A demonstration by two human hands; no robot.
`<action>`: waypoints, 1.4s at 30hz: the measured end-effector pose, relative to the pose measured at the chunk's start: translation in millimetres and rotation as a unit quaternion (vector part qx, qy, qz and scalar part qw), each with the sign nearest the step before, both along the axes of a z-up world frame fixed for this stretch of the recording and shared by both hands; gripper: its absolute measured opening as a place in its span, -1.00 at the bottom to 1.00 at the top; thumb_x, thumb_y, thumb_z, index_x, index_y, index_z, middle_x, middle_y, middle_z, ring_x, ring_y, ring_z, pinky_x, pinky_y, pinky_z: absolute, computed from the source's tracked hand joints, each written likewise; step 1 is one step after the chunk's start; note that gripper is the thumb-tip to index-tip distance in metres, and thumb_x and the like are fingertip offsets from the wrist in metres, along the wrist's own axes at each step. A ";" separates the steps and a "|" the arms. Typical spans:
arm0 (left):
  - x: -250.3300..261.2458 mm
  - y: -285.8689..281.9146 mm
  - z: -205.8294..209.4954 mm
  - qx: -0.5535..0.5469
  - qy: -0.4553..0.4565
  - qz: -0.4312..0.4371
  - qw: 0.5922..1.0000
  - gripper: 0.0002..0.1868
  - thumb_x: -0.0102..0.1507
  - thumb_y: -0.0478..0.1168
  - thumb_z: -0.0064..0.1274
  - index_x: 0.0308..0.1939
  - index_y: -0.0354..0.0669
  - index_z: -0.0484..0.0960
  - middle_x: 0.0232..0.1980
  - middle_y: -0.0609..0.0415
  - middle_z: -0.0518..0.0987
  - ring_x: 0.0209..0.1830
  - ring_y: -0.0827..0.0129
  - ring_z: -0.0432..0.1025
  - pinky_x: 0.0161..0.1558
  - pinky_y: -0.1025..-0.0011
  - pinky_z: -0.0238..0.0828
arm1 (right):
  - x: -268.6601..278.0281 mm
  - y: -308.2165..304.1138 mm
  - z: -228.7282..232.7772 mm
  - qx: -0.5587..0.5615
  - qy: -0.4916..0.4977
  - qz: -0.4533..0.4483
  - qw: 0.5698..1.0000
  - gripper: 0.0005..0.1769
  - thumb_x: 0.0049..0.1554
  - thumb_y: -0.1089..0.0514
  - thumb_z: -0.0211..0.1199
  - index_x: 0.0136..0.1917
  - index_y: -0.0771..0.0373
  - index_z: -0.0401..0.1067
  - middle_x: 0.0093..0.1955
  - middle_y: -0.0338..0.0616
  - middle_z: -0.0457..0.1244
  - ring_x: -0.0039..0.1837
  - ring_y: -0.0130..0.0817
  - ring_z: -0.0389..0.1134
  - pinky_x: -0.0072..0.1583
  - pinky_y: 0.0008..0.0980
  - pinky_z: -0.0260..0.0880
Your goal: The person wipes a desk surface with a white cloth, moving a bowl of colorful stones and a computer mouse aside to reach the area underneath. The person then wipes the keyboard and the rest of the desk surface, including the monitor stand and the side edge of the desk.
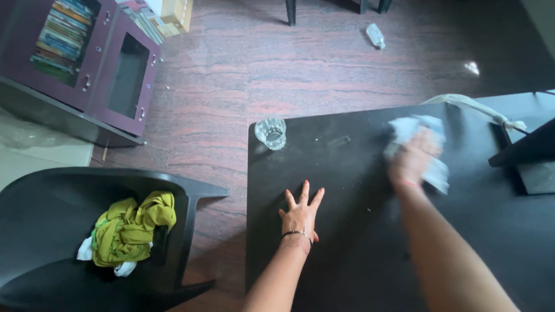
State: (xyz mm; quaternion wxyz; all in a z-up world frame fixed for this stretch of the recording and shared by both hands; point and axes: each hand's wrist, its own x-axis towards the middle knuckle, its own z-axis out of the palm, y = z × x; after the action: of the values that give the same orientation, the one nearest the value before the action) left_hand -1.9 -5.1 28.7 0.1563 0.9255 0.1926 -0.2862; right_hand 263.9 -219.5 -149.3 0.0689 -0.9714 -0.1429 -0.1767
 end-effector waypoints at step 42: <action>-32.4 65.3 -66.8 -0.012 -0.363 0.098 0.927 -0.29 0.05 -0.09 0.40 0.23 -0.12 0.47 0.28 -0.11 0.44 0.27 -0.04 0.36 0.21 0.12 0.38 | -201.7 96.9 51.1 0.241 0.133 0.267 0.923 -0.32 0.09 0.42 0.01 0.50 0.42 0.17 0.59 0.30 0.03 0.65 0.20 -0.07 0.60 0.10 -0.18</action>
State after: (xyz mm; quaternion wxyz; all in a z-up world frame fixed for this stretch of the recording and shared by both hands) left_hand -34.3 60.2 -38.2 0.2535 0.9406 0.2096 0.0836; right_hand 62.2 -122.7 -98.1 0.3641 -0.8657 -0.3398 -0.0500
